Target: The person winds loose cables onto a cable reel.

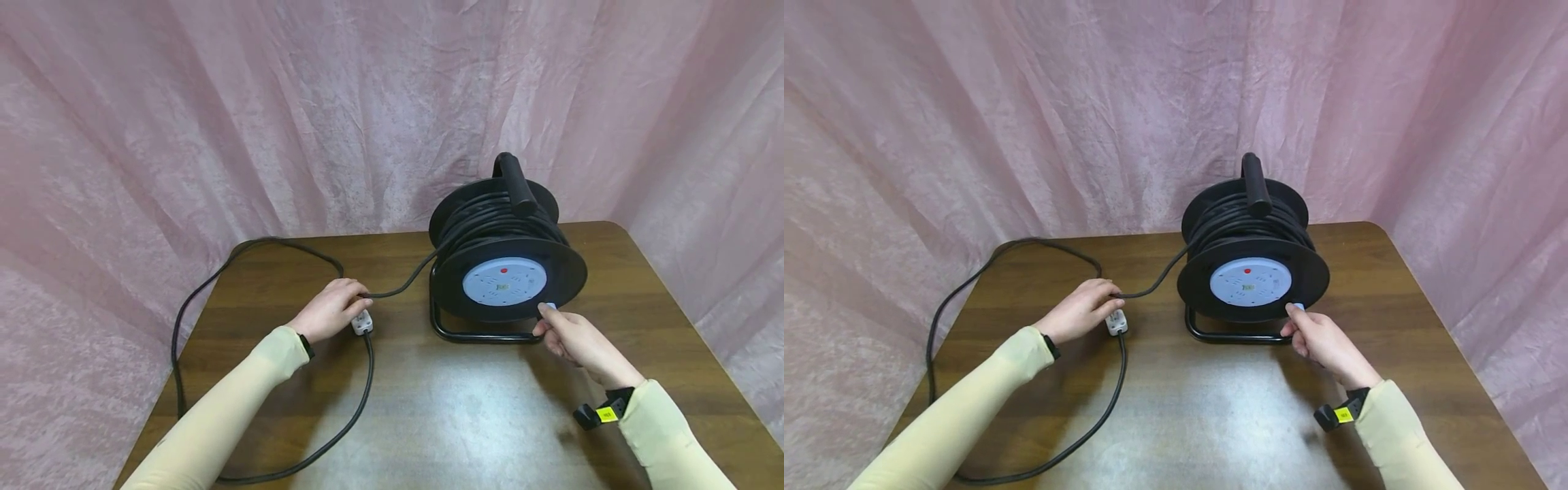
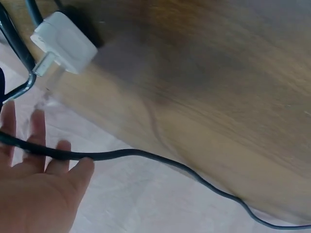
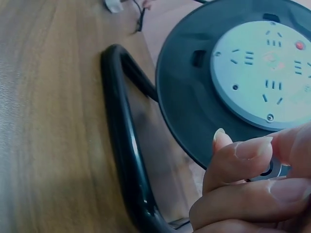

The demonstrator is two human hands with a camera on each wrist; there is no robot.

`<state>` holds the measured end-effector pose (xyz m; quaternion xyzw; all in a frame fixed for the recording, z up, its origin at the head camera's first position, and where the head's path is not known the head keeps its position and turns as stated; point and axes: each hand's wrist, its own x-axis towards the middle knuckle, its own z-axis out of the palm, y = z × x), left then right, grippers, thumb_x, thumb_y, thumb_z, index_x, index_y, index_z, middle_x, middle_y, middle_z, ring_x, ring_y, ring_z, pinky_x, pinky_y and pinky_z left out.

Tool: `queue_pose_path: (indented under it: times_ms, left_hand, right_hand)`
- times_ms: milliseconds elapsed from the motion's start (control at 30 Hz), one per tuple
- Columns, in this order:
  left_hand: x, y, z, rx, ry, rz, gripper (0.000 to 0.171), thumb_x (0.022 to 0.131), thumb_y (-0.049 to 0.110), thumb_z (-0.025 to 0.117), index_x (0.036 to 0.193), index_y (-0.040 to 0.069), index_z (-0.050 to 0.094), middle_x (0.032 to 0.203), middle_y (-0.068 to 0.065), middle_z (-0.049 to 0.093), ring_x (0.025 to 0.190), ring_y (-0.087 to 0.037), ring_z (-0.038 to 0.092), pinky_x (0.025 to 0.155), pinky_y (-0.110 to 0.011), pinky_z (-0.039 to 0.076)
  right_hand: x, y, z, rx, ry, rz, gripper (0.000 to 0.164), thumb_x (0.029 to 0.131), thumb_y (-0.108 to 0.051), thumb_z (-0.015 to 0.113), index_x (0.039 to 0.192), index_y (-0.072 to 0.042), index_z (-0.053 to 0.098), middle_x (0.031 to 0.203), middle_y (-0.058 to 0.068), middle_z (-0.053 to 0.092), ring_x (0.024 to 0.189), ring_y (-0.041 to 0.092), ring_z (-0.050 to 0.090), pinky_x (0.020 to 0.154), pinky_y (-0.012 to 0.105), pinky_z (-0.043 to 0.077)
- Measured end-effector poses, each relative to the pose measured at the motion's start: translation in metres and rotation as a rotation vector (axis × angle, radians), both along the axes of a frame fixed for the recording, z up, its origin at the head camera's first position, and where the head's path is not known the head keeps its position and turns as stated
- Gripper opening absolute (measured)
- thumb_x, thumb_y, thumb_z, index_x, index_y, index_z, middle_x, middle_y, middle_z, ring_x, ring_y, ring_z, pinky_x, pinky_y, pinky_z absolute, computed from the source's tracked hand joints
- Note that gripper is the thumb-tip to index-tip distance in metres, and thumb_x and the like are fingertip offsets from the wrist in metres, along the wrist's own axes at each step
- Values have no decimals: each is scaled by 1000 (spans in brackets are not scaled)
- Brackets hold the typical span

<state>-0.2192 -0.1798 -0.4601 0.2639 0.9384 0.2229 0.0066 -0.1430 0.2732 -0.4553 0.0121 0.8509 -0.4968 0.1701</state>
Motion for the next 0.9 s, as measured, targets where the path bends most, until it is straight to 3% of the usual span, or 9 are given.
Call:
queue_pose_path:
  times_ms: [133, 300, 467, 733, 900]
  left_hand:
    - [-1, -4, 0, 6, -16, 21, 25, 104, 35, 54, 118, 17, 65, 123, -1, 59, 127, -24, 46, 107, -44, 37]
    - [-1, -4, 1, 9, -41, -22, 29, 106, 34, 50, 123, 14, 64, 120, 2, 60, 117, -19, 52, 99, -41, 43]
    - [-1, -2, 1, 22, -53, -22, 28, 105, 30, 52, 123, 12, 64, 118, 1, 61, 111, -16, 55, 95, -39, 46]
    - [-1, 1, -3, 40, -51, -33, 26, 105, 25, 53, 125, 12, 62, 121, -1, 61, 112, -16, 56, 96, -39, 47]
    - [-2, 0, -5, 42, -63, -8, 25, 105, 26, 53, 124, 13, 63, 121, -1, 62, 113, -17, 56, 96, -40, 46]
  right_hand:
    - [0, -4, -5, -10, -3, 5, 70, 103, -60, 36, 104, 6, 58, 63, 3, 48, 53, 14, 39, 46, 27, 32]
    - [0, -10, -12, -35, -9, 19, 69, 104, -58, 37, 101, 7, 57, 60, 3, 47, 50, 14, 38, 45, 27, 30]
    - [0, -17, -18, -54, -36, 19, 68, 104, -58, 38, 98, 7, 57, 58, 2, 45, 49, 14, 36, 45, 25, 30]
    - [0, -28, -24, -92, -85, 12, 67, 104, -56, 37, 95, 8, 55, 55, 0, 42, 46, 12, 32, 42, 23, 26]
    - [-1, -35, -26, -115, -112, 16, 66, 104, -56, 38, 95, 7, 53, 54, 0, 41, 45, 11, 29, 42, 22, 24]
